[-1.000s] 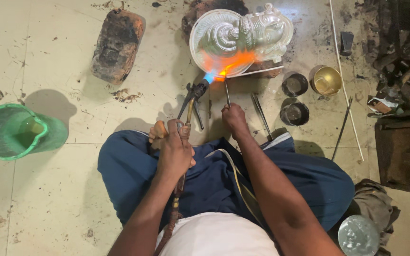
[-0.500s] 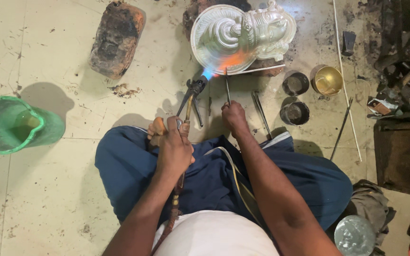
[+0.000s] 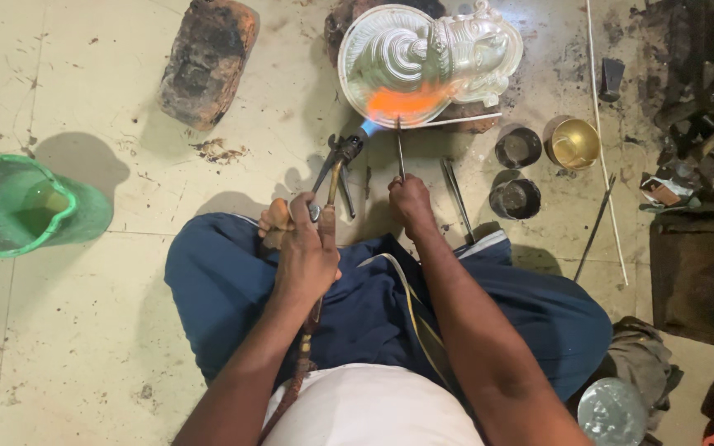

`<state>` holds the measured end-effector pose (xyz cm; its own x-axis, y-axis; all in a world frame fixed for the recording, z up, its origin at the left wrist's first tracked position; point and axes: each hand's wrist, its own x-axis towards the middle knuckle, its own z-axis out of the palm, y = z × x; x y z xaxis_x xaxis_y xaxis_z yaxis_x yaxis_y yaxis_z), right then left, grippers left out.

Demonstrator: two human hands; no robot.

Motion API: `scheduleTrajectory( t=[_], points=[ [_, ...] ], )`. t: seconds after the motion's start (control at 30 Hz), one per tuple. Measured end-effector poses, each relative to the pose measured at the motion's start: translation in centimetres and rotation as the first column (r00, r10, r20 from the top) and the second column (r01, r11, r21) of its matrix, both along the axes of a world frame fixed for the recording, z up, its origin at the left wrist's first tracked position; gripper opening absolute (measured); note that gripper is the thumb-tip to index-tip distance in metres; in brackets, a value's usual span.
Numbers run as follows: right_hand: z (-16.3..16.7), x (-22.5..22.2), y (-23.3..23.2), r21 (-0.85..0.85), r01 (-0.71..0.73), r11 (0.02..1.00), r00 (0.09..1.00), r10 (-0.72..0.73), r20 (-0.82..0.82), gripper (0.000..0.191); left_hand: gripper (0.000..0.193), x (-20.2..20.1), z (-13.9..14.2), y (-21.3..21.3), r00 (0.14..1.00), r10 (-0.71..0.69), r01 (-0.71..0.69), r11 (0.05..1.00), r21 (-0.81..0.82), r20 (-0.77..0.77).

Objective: The person sits on the floor and uses pliers to hold a small metal piece against a white statue. They then use a blowtorch to heat the metal piece, likely to solder or fuse it to the statue.

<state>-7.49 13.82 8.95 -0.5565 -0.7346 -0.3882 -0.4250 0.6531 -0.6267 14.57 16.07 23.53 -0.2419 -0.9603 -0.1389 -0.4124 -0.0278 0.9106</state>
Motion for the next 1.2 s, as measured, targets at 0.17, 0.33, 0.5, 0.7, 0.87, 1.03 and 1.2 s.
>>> scheduleTrajectory(
  t=[0.17, 0.33, 0.5, 0.7, 0.87, 1.03, 1.2],
  points=[
    [-0.08, 0.09, 0.02, -0.012, 0.039, 0.999, 0.997, -0.038, 0.071, 0.031, 0.033, 0.02, -0.32, -0.19, 0.999, -0.021, 0.014, 0.987, 0.163, 0.045],
    [0.20, 0.25, -0.01, 0.002, 0.079, 0.997, 0.988, -0.078, 0.136, 0.032, 0.035, -0.01, -0.18, -0.46, 0.999, -0.033, 0.026, 0.984, 0.178, 0.037],
    [0.59, 0.32, -0.03, 0.037, 0.080, 0.996, 0.985, -0.085, 0.147, 0.033, 0.042, -0.02, -0.06, -0.50, 0.999, -0.027, 0.020, 0.987, 0.160, 0.043],
    [0.28, 0.32, 0.11, 0.019, 0.067, 0.998, 0.989, -0.069, 0.132, 0.033, 0.048, 0.14, -0.41, -0.52, 0.997, -0.053, 0.045, 0.991, 0.127, 0.063],
    [-0.15, 0.25, 0.05, 0.000, 0.046, 0.999, 0.994, -0.046, 0.102, 0.033, 0.045, 0.20, -0.79, -0.44, 0.996, -0.040, 0.032, 0.995, 0.098, 0.083],
    [-0.02, 0.37, 0.08, 0.019, 0.072, 0.997, 0.987, -0.074, 0.141, 0.033, 0.044, 0.22, -0.97, -0.46, 0.997, -0.026, 0.019, 0.995, 0.097, 0.069],
    [0.46, 0.58, 0.04, 0.034, 0.087, 0.996, 0.980, -0.091, 0.176, 0.033, 0.044, 0.21, -0.96, -0.47, 0.996, -0.022, 0.015, 0.996, 0.086, 0.081]
  ],
)
